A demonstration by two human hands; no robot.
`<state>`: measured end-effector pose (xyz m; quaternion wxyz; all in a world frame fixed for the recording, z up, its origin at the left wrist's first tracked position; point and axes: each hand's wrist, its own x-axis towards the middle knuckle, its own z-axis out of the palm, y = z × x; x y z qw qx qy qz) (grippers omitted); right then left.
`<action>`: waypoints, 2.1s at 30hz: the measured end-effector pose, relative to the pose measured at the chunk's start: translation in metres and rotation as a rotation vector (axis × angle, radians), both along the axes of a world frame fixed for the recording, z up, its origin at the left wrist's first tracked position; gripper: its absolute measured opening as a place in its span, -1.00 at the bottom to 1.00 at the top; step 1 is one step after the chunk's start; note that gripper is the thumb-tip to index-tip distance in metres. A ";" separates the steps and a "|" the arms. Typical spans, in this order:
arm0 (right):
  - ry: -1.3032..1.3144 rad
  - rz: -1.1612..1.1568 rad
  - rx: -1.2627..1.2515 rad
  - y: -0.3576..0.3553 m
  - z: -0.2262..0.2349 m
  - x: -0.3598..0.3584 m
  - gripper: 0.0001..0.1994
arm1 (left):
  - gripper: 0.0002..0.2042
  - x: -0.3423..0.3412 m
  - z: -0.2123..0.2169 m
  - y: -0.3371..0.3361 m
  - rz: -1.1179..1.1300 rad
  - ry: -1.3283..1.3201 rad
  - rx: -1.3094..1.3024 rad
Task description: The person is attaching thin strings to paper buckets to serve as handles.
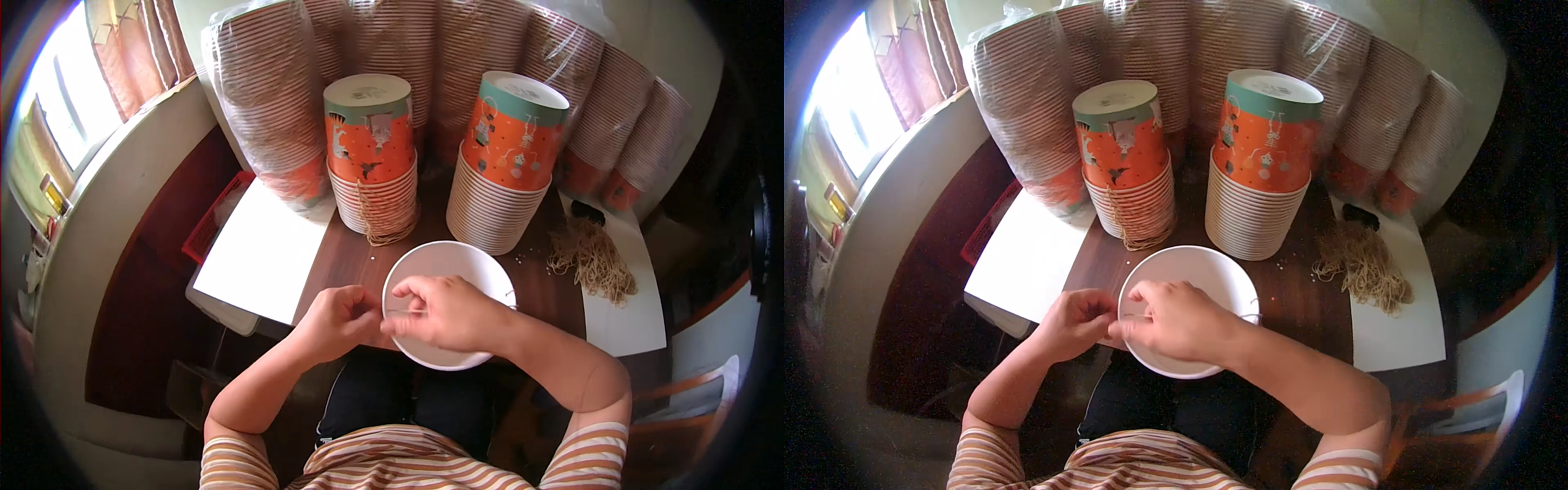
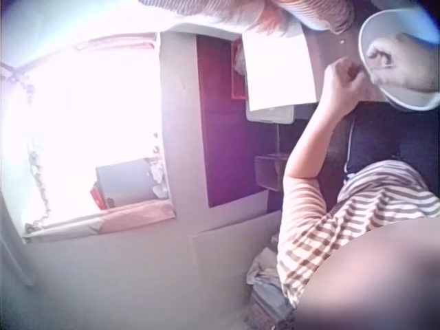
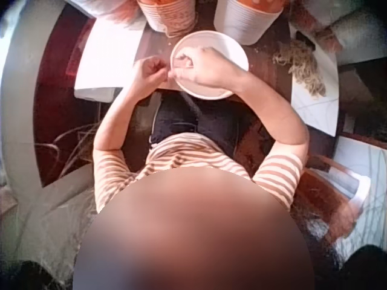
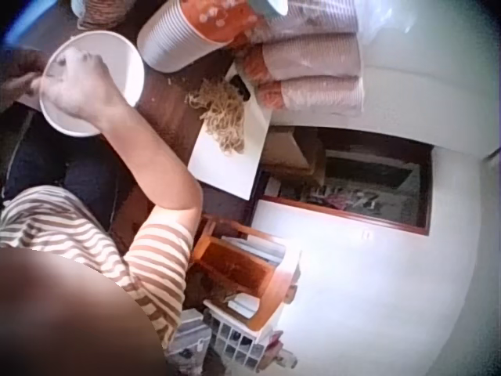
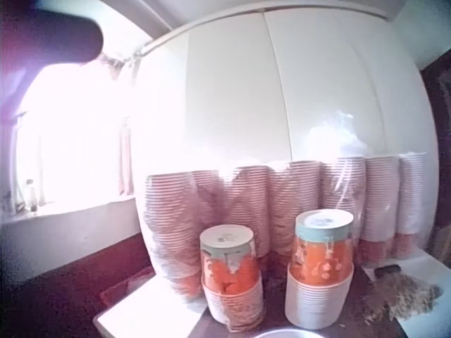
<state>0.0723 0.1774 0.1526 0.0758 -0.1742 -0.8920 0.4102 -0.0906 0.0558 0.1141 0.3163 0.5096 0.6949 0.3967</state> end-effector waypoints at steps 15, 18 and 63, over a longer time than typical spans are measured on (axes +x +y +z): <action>0.003 0.057 0.205 -0.004 0.009 0.049 -0.75 | -0.95 0.007 -0.013 -0.025 -0.345 -0.477 0.457; 0.073 0.053 0.184 -0.004 0.013 0.050 -0.80 | -0.93 0.016 -0.014 -0.017 -0.367 -0.891 0.444; 0.360 -0.285 0.622 -0.087 -0.028 0.036 -0.83 | -0.88 0.041 -0.020 -0.039 0.095 0.163 0.567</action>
